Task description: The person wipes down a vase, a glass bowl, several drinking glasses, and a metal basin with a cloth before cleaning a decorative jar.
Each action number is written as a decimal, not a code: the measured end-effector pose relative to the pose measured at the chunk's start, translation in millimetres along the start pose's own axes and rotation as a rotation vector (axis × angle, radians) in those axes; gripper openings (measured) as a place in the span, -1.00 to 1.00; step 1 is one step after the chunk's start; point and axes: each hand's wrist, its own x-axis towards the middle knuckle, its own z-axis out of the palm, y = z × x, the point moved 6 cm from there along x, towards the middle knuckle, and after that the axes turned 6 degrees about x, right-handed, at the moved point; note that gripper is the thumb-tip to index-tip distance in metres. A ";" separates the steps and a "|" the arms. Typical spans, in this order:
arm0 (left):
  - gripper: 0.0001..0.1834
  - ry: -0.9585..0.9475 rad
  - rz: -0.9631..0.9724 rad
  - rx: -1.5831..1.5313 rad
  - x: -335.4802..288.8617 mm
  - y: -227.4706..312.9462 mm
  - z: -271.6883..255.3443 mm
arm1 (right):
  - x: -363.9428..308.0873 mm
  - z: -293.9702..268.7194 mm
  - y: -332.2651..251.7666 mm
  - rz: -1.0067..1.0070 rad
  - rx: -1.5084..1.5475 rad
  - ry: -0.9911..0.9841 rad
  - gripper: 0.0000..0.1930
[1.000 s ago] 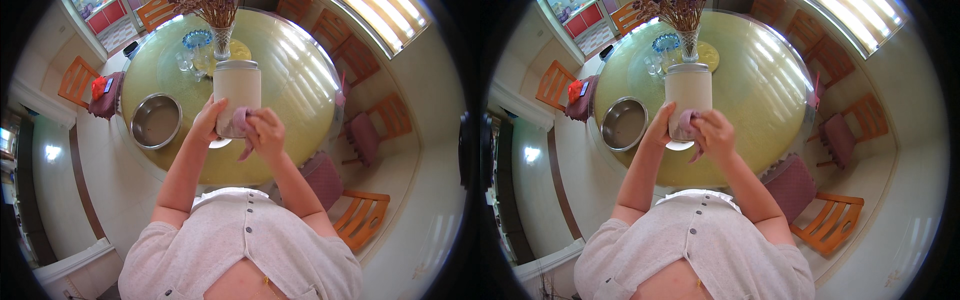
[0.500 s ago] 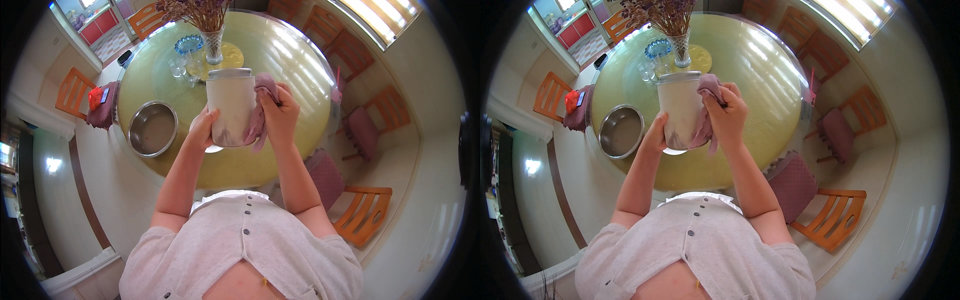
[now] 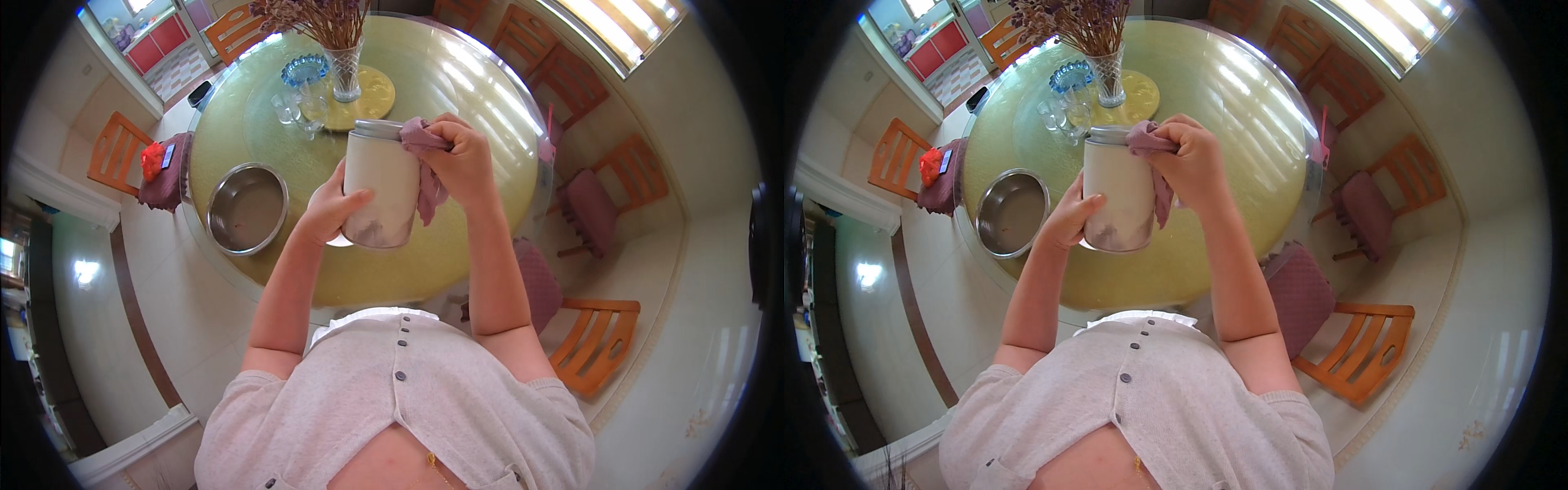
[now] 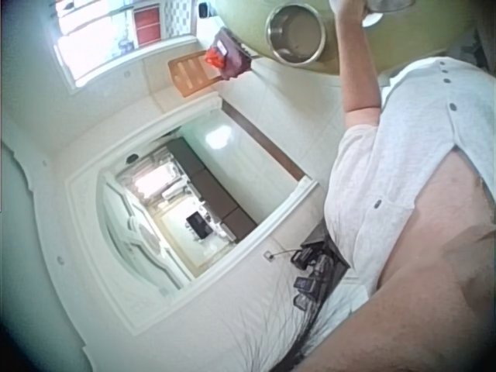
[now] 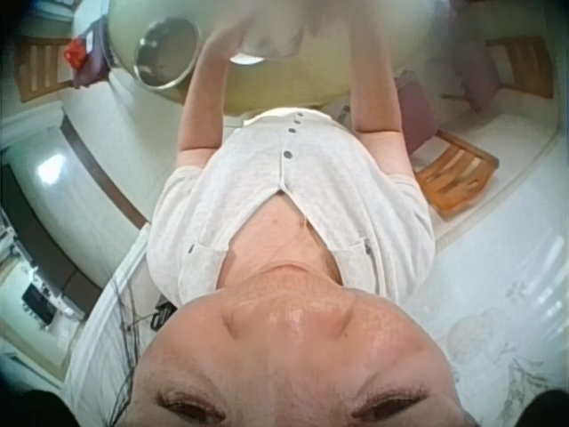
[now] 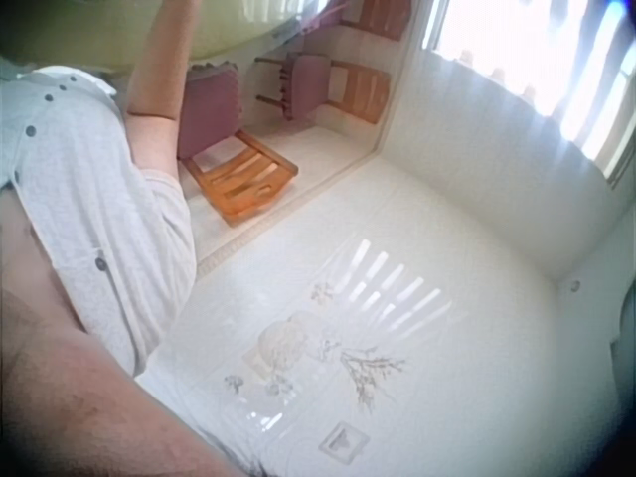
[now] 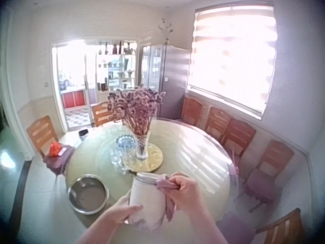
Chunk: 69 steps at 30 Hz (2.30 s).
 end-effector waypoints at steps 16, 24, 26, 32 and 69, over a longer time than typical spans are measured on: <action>-0.07 -0.109 -0.194 -0.177 -10.8 -10.3 0.7 | -4.8 -10.7 16.6 0.003 0.194 0.011 -0.89; -0.06 -0.030 -0.091 0.022 -2.0 -6.3 8.4 | -4.2 3.4 -7.2 -0.107 -0.135 0.031 -0.86; -0.08 0.040 -0.086 0.057 -0.6 -5.9 9.9 | -5.9 8.4 -8.4 -0.142 -0.264 0.049 -0.85; -0.09 0.094 -0.101 0.242 8.2 -13.9 22.9 | -27.7 47.1 -17.9 -0.520 -0.729 0.073 -0.87; -0.30 -0.136 -0.205 -0.316 15.5 -18.7 -2.2 | -38.4 -2.7 0.4 -0.375 -0.202 0.206 -0.83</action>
